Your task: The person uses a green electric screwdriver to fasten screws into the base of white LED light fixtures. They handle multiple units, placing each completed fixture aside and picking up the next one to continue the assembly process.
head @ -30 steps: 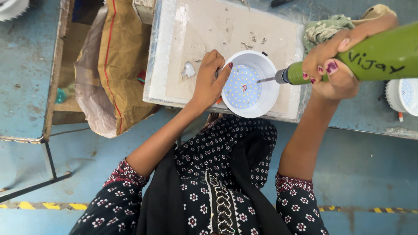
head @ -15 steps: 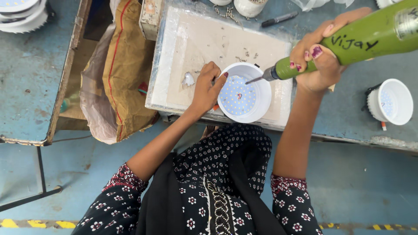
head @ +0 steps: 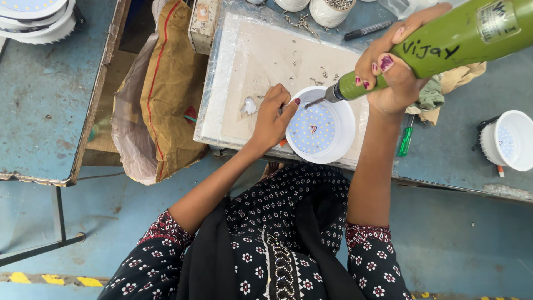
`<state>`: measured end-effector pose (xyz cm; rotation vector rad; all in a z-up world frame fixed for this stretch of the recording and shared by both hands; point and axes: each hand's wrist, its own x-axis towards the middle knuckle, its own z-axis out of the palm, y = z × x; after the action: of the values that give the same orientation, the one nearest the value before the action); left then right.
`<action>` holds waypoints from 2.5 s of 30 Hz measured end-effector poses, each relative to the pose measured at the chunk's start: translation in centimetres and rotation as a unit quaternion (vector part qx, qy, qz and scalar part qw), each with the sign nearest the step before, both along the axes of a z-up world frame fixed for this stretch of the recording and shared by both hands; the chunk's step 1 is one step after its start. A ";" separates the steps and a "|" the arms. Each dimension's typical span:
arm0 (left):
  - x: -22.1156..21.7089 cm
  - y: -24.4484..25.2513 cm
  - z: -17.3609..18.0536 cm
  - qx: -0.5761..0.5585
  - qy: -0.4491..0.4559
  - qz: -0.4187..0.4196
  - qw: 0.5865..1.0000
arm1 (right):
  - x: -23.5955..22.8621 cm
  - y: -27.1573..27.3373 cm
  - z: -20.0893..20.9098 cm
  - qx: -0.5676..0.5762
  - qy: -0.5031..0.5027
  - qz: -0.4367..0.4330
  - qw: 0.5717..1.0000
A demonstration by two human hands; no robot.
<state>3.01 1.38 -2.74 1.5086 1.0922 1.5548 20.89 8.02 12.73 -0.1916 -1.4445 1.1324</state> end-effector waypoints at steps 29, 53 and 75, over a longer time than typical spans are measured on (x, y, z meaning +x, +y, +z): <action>-0.2 0.0 0.5 -0.016 0.005 -0.009 1.000 | 1.9 1.3 -0.3 0.029 -0.030 -0.022 0.999; -0.3 0.0 0.7 -0.031 0.008 -0.009 0.999 | 3.9 1.3 -2.9 -0.015 -0.004 -0.069 0.998; 0.0 0.3 -0.7 0.011 0.015 0.016 1.000 | -1.0 1.2 -5.6 -0.068 0.047 -0.333 0.939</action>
<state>3.00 1.71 -3.40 1.5397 1.1250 1.5746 19.86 9.20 7.16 -0.6622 -1.0840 0.6650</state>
